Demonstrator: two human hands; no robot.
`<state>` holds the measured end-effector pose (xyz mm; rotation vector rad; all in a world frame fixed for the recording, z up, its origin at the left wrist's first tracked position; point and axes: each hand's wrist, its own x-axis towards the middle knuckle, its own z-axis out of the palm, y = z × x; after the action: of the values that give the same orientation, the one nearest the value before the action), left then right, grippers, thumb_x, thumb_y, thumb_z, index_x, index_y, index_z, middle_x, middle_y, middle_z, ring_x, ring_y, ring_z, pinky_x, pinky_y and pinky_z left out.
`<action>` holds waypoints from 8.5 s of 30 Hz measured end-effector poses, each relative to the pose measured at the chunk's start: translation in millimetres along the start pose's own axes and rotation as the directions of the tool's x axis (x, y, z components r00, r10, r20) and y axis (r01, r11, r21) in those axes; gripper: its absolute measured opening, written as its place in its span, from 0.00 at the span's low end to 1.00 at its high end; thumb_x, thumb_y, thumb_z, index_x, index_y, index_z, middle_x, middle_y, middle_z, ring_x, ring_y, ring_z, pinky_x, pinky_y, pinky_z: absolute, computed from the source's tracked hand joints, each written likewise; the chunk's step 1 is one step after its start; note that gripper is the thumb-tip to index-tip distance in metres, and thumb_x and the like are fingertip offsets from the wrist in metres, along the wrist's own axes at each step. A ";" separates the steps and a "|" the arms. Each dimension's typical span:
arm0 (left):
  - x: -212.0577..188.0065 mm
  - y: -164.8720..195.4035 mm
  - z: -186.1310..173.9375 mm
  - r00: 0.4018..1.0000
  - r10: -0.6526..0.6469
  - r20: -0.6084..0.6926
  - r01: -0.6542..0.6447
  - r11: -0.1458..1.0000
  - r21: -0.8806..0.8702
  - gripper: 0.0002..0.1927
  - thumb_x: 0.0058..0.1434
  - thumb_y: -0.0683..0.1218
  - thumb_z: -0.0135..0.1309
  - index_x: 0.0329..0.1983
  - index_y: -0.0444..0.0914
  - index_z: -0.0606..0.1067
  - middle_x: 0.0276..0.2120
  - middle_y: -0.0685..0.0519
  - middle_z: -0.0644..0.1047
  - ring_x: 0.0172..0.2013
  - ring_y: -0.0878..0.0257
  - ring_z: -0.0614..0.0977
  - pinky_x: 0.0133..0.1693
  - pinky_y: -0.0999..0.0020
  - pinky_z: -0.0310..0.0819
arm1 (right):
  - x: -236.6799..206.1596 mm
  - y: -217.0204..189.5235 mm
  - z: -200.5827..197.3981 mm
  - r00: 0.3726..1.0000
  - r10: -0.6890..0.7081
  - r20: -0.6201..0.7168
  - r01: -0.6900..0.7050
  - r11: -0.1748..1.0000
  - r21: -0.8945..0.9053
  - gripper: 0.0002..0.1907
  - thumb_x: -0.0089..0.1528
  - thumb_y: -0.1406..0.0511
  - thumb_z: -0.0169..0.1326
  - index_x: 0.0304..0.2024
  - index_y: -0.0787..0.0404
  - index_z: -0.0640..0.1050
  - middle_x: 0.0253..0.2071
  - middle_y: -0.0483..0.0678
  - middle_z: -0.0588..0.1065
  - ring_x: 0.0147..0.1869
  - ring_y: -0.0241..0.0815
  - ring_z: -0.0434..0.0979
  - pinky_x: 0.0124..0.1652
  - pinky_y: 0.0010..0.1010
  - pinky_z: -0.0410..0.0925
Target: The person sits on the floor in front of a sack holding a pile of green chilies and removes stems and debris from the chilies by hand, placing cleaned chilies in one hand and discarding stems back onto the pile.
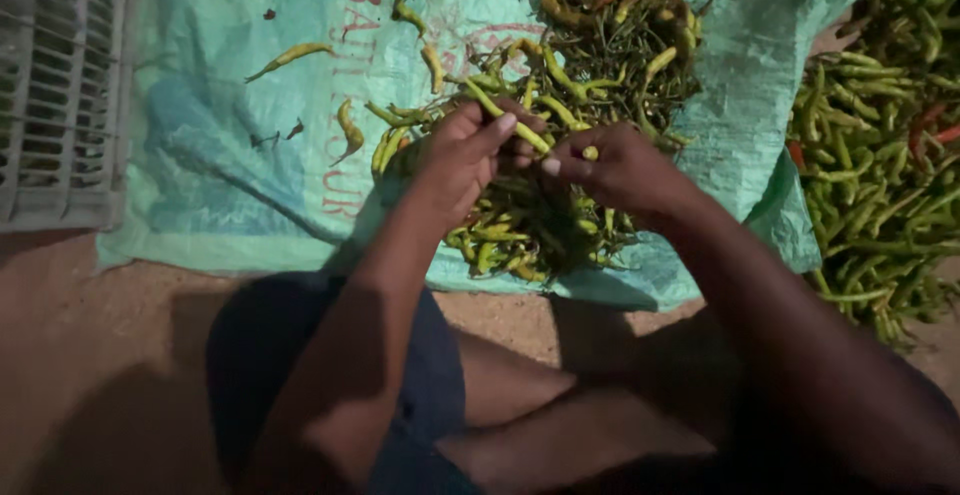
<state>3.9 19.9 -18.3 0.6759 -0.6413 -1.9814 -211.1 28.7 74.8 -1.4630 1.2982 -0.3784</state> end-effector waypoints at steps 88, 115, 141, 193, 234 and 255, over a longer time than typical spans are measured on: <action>-2.1 15.6 18.5 0.968 -0.101 -0.228 0.244 0.566 0.787 0.15 0.47 0.48 0.68 0.36 0.37 0.81 0.28 0.54 0.82 0.27 0.68 0.80 0.31 0.70 0.75 | 16.1 26.2 -10.7 0.973 0.230 -0.016 -0.205 0.895 0.397 0.13 0.64 0.60 0.58 0.44 0.61 0.83 0.28 0.41 0.76 0.22 0.29 0.61 0.23 0.23 0.55; -6.3 20.3 33.6 0.989 -0.133 0.059 0.057 0.732 0.679 0.14 0.56 0.53 0.68 0.33 0.38 0.80 0.26 0.58 0.75 0.27 0.69 0.73 0.30 0.70 0.66 | 10.2 28.8 -23.2 0.998 -0.013 0.069 -0.023 0.870 0.493 0.03 0.61 0.68 0.60 0.31 0.61 0.80 0.32 0.46 0.79 0.31 0.34 0.76 0.31 0.26 0.69; -4.9 18.9 13.1 0.989 -0.147 -0.032 0.145 0.880 0.452 0.15 0.68 0.56 0.57 0.44 0.39 0.81 0.30 0.56 0.77 0.27 0.70 0.71 0.28 0.73 0.65 | 11.4 19.0 -9.0 0.944 -0.199 -0.263 0.225 0.972 0.073 0.07 0.58 0.69 0.61 0.40 0.59 0.81 0.44 0.42 0.79 0.47 0.32 0.78 0.44 0.24 0.72; 4.4 21.3 15.9 0.893 0.296 -0.339 -0.256 0.953 0.160 0.08 0.67 0.44 0.59 0.47 0.38 0.76 0.38 0.47 0.82 0.30 0.65 0.78 0.32 0.68 0.77 | 11.5 16.0 -6.2 0.988 -0.042 -0.147 0.061 0.990 0.124 0.12 0.66 0.63 0.56 0.51 0.60 0.80 0.54 0.50 0.78 0.55 0.43 0.79 0.52 0.37 0.74; 0.5 19.8 25.9 0.915 0.089 -0.394 0.186 0.775 0.605 0.15 0.57 0.49 0.64 0.42 0.37 0.74 0.30 0.51 0.81 0.26 0.64 0.83 0.31 0.67 0.82 | 11.2 15.1 14.6 0.977 -0.190 -0.100 0.115 0.856 -0.504 0.24 0.55 0.67 0.63 0.56 0.56 0.79 0.43 0.52 0.81 0.44 0.54 0.82 0.42 0.44 0.72; -1.9 16.7 31.1 0.985 -0.076 -0.153 0.160 0.726 0.668 0.11 0.59 0.43 0.63 0.45 0.39 0.78 0.36 0.53 0.84 0.35 0.67 0.85 0.37 0.70 0.81 | 9.7 17.0 -12.5 0.993 -0.109 -0.045 0.106 0.991 -0.076 0.01 0.61 0.70 0.61 0.34 0.60 0.81 0.36 0.46 0.75 0.40 0.41 0.78 0.40 0.32 0.73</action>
<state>-6.6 19.4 15.5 1.2927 -1.3098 -1.7736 -226.1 17.5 61.0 -1.5990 1.2872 -0.4437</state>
